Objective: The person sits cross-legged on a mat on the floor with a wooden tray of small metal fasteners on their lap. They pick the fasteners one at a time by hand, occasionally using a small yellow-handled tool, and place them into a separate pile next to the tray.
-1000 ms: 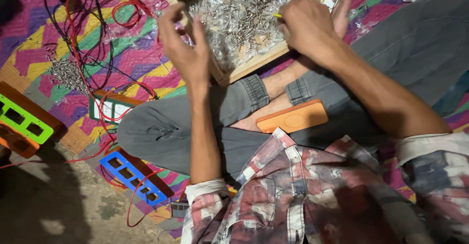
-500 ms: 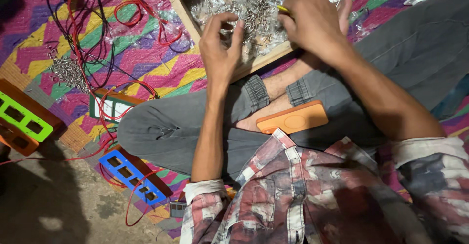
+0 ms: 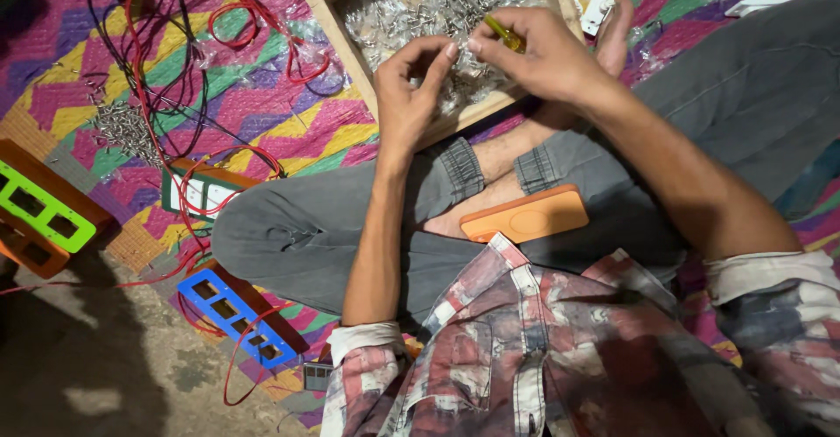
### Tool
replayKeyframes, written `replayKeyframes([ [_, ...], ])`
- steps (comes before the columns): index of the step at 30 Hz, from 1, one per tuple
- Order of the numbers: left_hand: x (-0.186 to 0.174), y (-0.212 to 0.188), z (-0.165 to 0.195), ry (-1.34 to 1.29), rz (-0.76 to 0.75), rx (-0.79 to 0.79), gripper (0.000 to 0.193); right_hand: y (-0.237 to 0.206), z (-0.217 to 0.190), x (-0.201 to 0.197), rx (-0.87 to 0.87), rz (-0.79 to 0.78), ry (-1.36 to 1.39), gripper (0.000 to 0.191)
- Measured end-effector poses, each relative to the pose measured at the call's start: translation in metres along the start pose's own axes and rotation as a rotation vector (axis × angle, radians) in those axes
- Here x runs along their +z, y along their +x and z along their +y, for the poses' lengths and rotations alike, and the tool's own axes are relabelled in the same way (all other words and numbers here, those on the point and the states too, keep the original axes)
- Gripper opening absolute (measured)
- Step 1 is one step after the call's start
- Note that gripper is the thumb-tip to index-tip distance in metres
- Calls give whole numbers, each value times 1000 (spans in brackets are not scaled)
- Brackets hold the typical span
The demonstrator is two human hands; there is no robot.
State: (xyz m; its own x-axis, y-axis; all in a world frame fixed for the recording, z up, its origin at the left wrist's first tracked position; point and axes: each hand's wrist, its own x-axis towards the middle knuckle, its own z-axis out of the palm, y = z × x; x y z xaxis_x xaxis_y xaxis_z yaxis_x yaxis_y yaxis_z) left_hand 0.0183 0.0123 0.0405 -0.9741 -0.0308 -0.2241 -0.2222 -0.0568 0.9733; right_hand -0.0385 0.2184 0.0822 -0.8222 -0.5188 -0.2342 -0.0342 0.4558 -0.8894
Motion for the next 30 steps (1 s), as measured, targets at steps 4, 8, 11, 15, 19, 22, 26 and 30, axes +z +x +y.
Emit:
replayKeyframes([
  [4,-1,2,0,-18,-16,71,13,-2,-6,6,43,77,-82,26],
  [8,0,1,4,132,51,95,5,0,-11,6,-109,78,-85,23],
  [11,0,0,8,283,63,218,3,1,-14,3,-56,45,-119,22],
  [15,1,-1,10,357,48,262,3,1,-14,4,-130,34,-151,21],
  [19,4,-1,6,363,80,210,4,3,-8,7,-172,36,-299,19],
  [22,5,0,1,345,69,204,3,2,-2,13,-150,49,-368,20],
  [26,8,1,-7,42,-21,78,10,-1,6,20,-113,85,-184,23],
  [30,9,0,-15,-109,22,10,11,-2,6,24,-76,74,42,21],
])
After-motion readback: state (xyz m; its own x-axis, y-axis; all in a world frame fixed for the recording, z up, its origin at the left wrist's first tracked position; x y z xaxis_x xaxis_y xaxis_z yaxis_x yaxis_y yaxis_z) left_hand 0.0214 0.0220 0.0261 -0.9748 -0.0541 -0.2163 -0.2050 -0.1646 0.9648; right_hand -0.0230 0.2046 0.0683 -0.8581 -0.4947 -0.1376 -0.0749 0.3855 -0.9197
